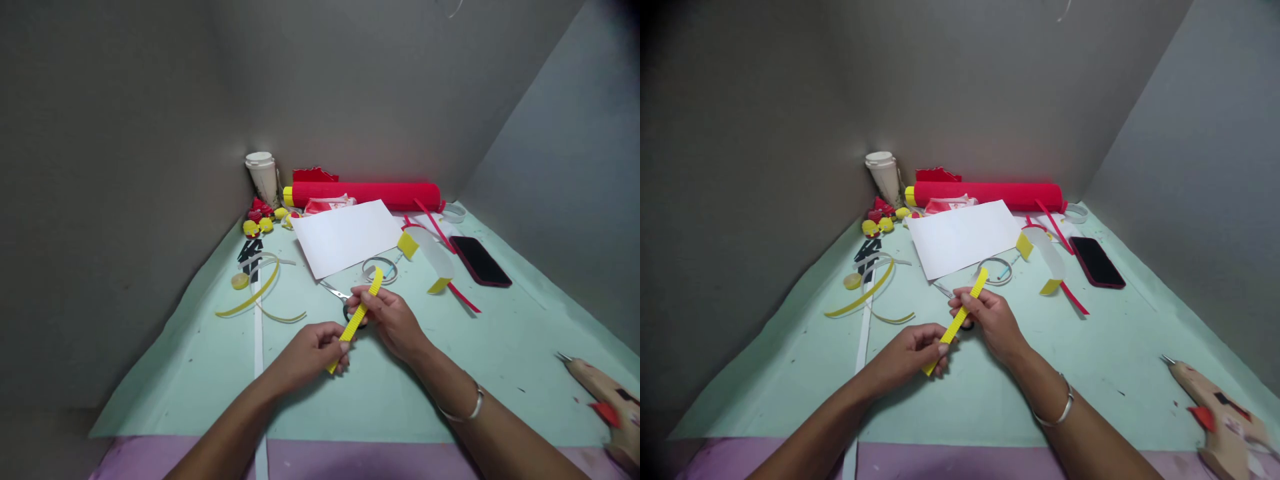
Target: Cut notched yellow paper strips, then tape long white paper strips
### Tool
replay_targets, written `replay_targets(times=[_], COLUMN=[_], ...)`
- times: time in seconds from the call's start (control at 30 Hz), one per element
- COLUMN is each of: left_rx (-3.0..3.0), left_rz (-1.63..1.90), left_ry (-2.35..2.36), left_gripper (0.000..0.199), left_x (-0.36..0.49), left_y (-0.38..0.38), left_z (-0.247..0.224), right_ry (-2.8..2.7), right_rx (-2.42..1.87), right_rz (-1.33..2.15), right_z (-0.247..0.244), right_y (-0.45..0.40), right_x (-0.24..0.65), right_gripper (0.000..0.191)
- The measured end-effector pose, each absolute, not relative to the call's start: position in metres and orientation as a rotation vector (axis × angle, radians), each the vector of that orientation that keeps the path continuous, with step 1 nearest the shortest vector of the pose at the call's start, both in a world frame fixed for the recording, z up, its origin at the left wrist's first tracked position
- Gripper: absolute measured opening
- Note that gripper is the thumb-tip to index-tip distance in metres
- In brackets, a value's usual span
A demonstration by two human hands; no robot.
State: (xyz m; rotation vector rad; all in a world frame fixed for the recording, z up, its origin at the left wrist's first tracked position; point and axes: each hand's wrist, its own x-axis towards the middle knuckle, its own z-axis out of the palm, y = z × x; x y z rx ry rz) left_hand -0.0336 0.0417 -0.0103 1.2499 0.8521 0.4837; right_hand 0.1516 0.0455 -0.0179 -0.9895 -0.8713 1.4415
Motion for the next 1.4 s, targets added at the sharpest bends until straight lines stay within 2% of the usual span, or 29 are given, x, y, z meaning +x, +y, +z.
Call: replay_targets(times=[0.2,0.4,1.2,1.4], left_rx=[1.159,1.129,1.120,1.130], left_rz=[0.619,0.660,0.486,0.459], left_ry=[0.971,0.993,1.077,1.066], left_gripper=[0.028,0.022,0.012,0.031], left_x=[-0.036,-0.036,-0.039,-0.040], left_y=[0.050,0.052,0.053,0.053], left_z=[-0.012,-0.015,-0.010,-0.010], right_ry=[-0.786,-0.751,-0.662,-0.677], right_rx=[-1.077,-1.097,-1.217,-1.238], right_rz=[1.340,1.299,1.050,1.015], right_z=[-0.019,-0.022,-0.030,-0.033], right_y=[0.055,0.059,0.075,0.077], right_x=[0.159,0.163,0.190,0.191], right_gripper=[0.037,0.035,0.039,0.040])
